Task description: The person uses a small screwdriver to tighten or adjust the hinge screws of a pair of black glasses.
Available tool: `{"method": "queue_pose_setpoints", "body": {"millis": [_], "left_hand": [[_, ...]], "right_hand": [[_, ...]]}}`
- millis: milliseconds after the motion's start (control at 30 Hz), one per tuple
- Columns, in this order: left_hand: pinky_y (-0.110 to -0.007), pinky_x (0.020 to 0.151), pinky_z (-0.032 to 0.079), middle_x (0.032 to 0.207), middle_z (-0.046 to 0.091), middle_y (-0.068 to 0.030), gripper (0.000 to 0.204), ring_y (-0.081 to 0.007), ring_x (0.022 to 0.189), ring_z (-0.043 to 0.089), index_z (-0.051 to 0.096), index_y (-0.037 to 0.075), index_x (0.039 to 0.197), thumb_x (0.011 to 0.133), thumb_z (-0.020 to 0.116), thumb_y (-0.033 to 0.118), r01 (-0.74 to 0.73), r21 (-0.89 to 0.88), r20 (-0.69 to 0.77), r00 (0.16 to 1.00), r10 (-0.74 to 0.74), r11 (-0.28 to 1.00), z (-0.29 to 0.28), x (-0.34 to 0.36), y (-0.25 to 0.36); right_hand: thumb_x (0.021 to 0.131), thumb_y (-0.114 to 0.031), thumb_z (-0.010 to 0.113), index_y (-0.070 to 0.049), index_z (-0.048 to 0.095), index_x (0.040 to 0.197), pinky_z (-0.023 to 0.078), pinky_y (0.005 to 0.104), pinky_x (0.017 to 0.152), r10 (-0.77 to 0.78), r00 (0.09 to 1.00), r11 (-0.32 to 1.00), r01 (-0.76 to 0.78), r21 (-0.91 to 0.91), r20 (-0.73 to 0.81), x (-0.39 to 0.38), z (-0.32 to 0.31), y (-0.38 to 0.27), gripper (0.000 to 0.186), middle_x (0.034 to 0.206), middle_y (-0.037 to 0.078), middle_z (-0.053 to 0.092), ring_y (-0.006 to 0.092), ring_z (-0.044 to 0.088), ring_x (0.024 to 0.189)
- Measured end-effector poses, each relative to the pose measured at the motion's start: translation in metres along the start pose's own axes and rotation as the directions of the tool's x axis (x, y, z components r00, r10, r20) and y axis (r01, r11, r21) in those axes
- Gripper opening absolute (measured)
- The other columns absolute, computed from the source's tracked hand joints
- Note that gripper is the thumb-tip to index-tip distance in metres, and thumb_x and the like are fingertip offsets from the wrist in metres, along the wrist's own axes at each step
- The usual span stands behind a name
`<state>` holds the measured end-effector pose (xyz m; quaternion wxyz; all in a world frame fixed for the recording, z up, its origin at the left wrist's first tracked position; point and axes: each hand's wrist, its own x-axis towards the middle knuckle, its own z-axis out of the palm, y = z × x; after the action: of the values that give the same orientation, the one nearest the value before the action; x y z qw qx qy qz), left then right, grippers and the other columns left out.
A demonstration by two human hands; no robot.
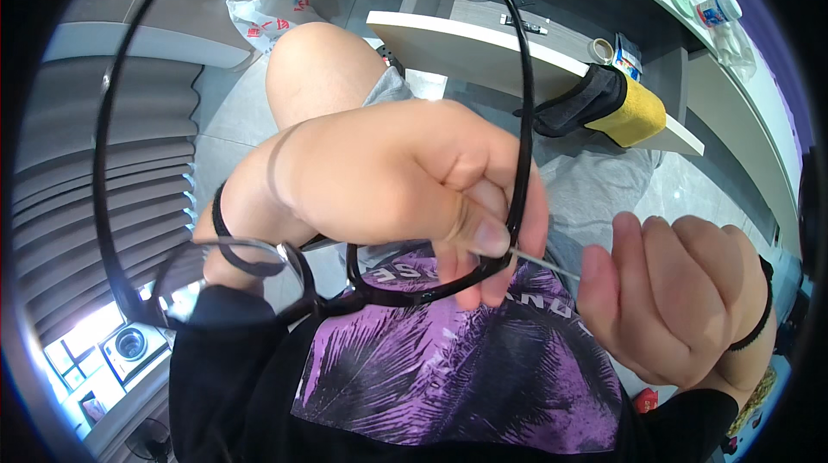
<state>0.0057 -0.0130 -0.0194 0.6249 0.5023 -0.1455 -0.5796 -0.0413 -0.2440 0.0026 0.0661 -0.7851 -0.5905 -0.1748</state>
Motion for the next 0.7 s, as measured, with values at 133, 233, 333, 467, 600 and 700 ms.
{"method": "queue_pose_setpoints", "body": {"millis": [133, 233, 333, 467, 600, 700], "left_hand": [[-0.024, 0.060, 0.050, 0.078, 0.061, -0.0176, 0.015, -0.0220, 0.074, 0.063, 0.052, -0.009, 0.095, 0.083, 0.044, -0.009, 0.049, -0.058, -0.019, 0.999, -0.051, 0.997, 0.005, -0.001, 0.000], [-0.023, 0.063, 0.048, 0.075, 0.061, -0.0135, 0.014, -0.0194, 0.074, 0.063, 0.054, -0.008, 0.094, 0.084, 0.046, -0.006, -0.198, 0.180, -0.287, 0.926, 0.244, 0.963, 0.010, 0.001, -0.006], [-0.023, 0.065, 0.047, 0.076, 0.062, -0.0103, 0.013, -0.0172, 0.073, 0.062, 0.057, -0.006, 0.093, 0.083, 0.050, -0.003, -0.198, 0.560, -0.315, 0.847, 0.428, 0.804, 0.011, -0.005, -0.002], [-0.027, 0.070, 0.050, 0.083, 0.063, -0.0142, 0.013, -0.0204, 0.077, 0.064, 0.056, -0.007, 0.095, 0.084, 0.051, -0.003, -0.206, 0.811, -0.284, 0.680, 0.676, 0.548, 0.020, -0.006, -0.012], [-0.028, 0.072, 0.051, 0.086, 0.064, -0.0172, 0.014, -0.0221, 0.079, 0.065, 0.055, -0.009, 0.096, 0.084, 0.050, -0.005, -0.230, 0.843, -0.255, 0.624, 0.738, 0.486, 0.022, -0.002, -0.012], [-0.029, 0.074, 0.051, 0.086, 0.064, -0.0184, 0.015, -0.0235, 0.081, 0.065, 0.054, -0.009, 0.098, 0.084, 0.049, -0.006, -0.234, 0.867, -0.223, 0.608, 0.762, 0.440, 0.020, -0.002, -0.011]], "right_hand": [[0.060, 0.000, 0.072, 0.002, 0.062, 0.087, 0.041, 0.0301, 0.046, 0.062, 0.998, 0.995, -0.060, 0.085, -0.027, -0.001, 0.000, 0.004, 0.030, 0.074, 0.011, 0.055, 0.0230, 0.054, 0.063], [0.057, 0.000, 0.071, 0.003, 0.061, 0.092, 0.042, 0.0302, 0.047, 0.115, 0.993, 0.989, -0.116, 0.093, 0.018, 0.002, -0.001, 0.014, 0.037, 0.075, 0.011, 0.054, 0.0229, 0.054, 0.064], [0.054, -0.003, 0.067, 0.008, 0.059, 0.098, 0.043, 0.0305, 0.049, 0.177, 0.984, 0.979, -0.178, 0.103, 0.021, 0.000, 0.003, 0.019, 0.046, 0.078, 0.012, 0.054, 0.0227, 0.053, 0.063], [0.062, -0.001, 0.066, 0.007, 0.058, 0.102, 0.043, 0.0315, 0.055, 0.219, 0.976, 0.959, -0.217, 0.183, 0.014, 0.002, 0.003, 0.016, 0.042, 0.083, 0.012, 0.053, 0.0231, 0.051, 0.065], [0.072, 0.003, 0.061, 0.007, 0.056, 0.104, 0.041, 0.0320, 0.057, 0.473, 0.881, 0.860, -0.457, 0.225, -0.020, 0.005, 0.004, 0.007, 0.033, 0.083, 0.013, 0.053, 0.0246, 0.052, 0.068], [0.074, 0.005, 0.060, 0.005, 0.056, 0.101, 0.040, 0.0321, 0.056, 0.549, 0.835, 0.818, -0.528, 0.228, -0.039, 0.007, 0.004, -0.001, 0.027, 0.082, 0.014, 0.053, 0.0249, 0.052, 0.067]]}}
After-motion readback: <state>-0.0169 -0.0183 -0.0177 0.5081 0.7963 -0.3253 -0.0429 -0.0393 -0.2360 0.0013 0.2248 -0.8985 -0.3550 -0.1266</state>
